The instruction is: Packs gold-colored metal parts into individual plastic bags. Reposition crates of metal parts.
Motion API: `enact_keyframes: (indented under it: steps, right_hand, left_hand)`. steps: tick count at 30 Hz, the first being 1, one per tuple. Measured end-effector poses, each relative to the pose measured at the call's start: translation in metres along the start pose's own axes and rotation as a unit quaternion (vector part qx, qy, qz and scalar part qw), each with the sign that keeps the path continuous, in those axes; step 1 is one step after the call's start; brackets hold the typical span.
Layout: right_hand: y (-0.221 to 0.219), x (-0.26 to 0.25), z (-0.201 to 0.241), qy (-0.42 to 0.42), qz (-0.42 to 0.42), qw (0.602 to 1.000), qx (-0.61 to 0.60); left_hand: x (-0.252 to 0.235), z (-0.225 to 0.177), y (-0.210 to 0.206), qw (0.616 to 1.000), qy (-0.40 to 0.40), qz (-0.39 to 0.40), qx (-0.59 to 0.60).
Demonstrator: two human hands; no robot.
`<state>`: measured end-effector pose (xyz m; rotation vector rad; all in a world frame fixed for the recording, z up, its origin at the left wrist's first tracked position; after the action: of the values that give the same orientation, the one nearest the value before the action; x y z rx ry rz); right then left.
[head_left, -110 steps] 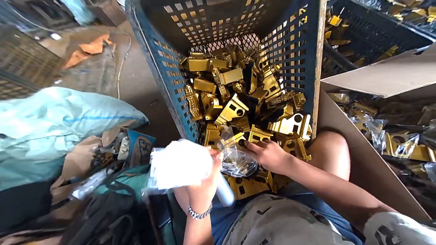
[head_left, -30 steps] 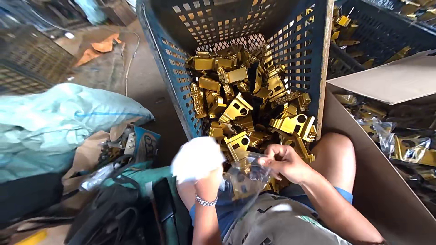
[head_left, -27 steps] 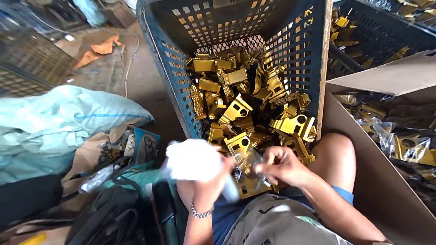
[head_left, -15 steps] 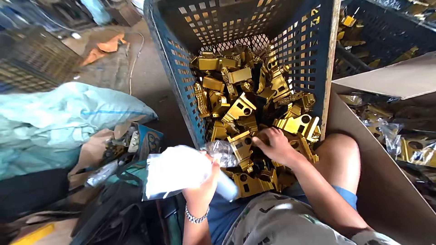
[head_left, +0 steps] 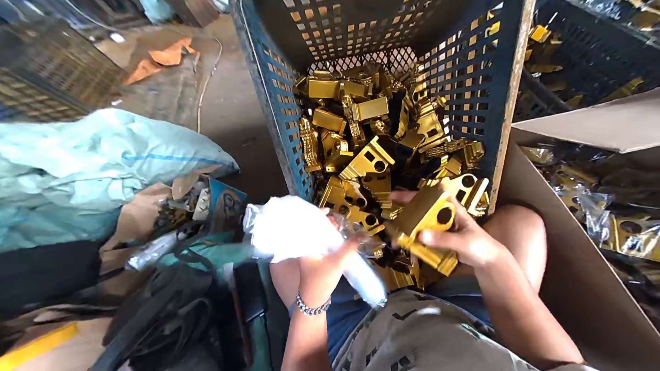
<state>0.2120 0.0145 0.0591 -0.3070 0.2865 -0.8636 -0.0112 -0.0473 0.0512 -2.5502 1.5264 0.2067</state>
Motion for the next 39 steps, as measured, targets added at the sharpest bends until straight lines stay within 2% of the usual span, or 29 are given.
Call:
enact_keyframes:
  steps: [1, 2, 4, 6, 7, 11, 13, 15, 17, 19, 21, 23, 24, 25, 27, 29, 31, 33, 34, 36, 37, 38, 39]
  right_hand:
    - [-0.011, -0.001, 0.002, -0.031, 0.052, 0.998, -0.006]
    - [-0.019, -0.003, 0.001, -0.064, 0.062, 0.996, -0.004]
    - [-0.014, -0.005, 0.0, -0.067, -0.018, 0.998, 0.013]
    - [0.003, -0.003, 0.001, -0.023, -0.105, 0.994, 0.024]
    - [0.008, -0.001, 0.003, -0.017, -0.111, 0.993, 0.032]
    - [-0.004, -0.005, 0.005, -0.056, -0.047, 0.993, 0.097]
    - [-0.009, -0.013, 0.004, -0.004, -0.082, 0.983, 0.162]
    - [-0.01, -0.018, 0.003, 0.117, -0.151, 0.932, 0.308]
    - [-0.02, -0.021, -0.007, 0.2, -0.16, 0.84, 0.479]
    - [-0.038, -0.022, -0.025, 0.195, -0.102, 0.787, 0.576]
    - [-0.048, -0.023, -0.037, 0.155, -0.062, 0.764, 0.623]
    - [-0.046, -0.028, -0.039, 0.09, -0.037, 0.776, 0.623]
    - [-0.042, -0.031, -0.038, 0.042, -0.021, 0.796, 0.603]
    - [-0.038, -0.034, -0.036, -0.01, -0.008, 0.825, 0.565]
    - [-0.03, -0.043, -0.033, -0.041, -0.019, 0.889, 0.456]
    - [-0.027, -0.049, -0.028, -0.071, -0.021, 0.931, 0.358]
    - [-0.025, -0.044, -0.021, -0.11, -0.029, 0.957, 0.267]
    - [-0.022, -0.036, -0.016, -0.076, -0.071, 0.963, 0.248]
    - [-0.02, -0.034, -0.015, -0.036, -0.109, 0.956, 0.269]
    - [-0.015, -0.034, -0.019, 0.048, -0.186, 0.939, 0.284]
    - [-0.011, -0.034, -0.019, 0.064, -0.209, 0.943, 0.249]
    - [-0.003, -0.031, -0.017, 0.069, -0.222, 0.957, 0.174]
    - [0.011, -0.025, -0.016, 0.087, -0.218, 0.971, 0.05]
  left_hand:
    - [0.0, -0.002, -0.008, 1.0, 0.003, 0.02, 0.017]
    - [-0.001, -0.004, -0.013, 0.999, 0.008, 0.031, 0.017]
    - [-0.004, -0.008, -0.015, 0.999, -0.008, 0.041, -0.022]
    - [-0.008, -0.007, -0.01, 0.997, -0.033, 0.041, -0.054]
    - [-0.008, -0.007, -0.008, 0.996, -0.046, 0.039, -0.067]
    - [-0.004, -0.009, -0.016, 0.992, -0.09, 0.058, -0.071]
    - [-0.001, -0.007, -0.02, 0.988, -0.116, 0.064, -0.074]
    - [-0.001, -0.009, -0.02, 0.99, -0.113, 0.046, -0.064]
    - [-0.001, -0.012, -0.023, 0.997, -0.062, 0.032, -0.019]
    - [0.001, -0.014, -0.025, 0.999, -0.022, 0.025, 0.01]
    - [0.0, -0.01, -0.023, 0.998, -0.042, 0.033, -0.024]
    - [0.002, -0.006, -0.021, 0.982, -0.134, 0.07, -0.11]
    - [0.004, -0.005, -0.022, 0.967, -0.185, 0.082, -0.157]
    - [0.007, -0.006, -0.024, 0.95, -0.223, 0.094, -0.196]
    - [0.011, -0.007, -0.03, 0.927, -0.252, 0.123, -0.248]
    - [0.012, -0.002, -0.034, 0.918, -0.27, 0.091, -0.277]
    - [0.006, 0.004, -0.026, 0.931, -0.253, 0.006, -0.262]
    - [0.002, 0.003, -0.018, 0.951, -0.22, -0.051, -0.21]
    - [0.005, -0.001, -0.02, 0.956, -0.214, -0.036, -0.196]
    - [0.018, -0.008, -0.033, 0.963, -0.211, 0.077, -0.147]
    - [0.023, -0.012, -0.041, 0.963, -0.204, 0.146, -0.099]
    - [0.024, -0.014, -0.045, 0.964, -0.186, 0.185, -0.045]
    - [0.021, -0.013, -0.041, 0.97, -0.151, 0.191, 0.009]
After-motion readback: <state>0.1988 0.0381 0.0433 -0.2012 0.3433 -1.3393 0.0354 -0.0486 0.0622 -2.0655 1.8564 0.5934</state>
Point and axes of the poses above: each hand's wrist, its own x-axis away from the middle knuckle, its own y-axis out of the back of the hand, z = x × y, the point moved 4 cm from there along -x, towards the middle knuckle, and after that the axes turned 3 degrees about -x, right-handed, at the moved point
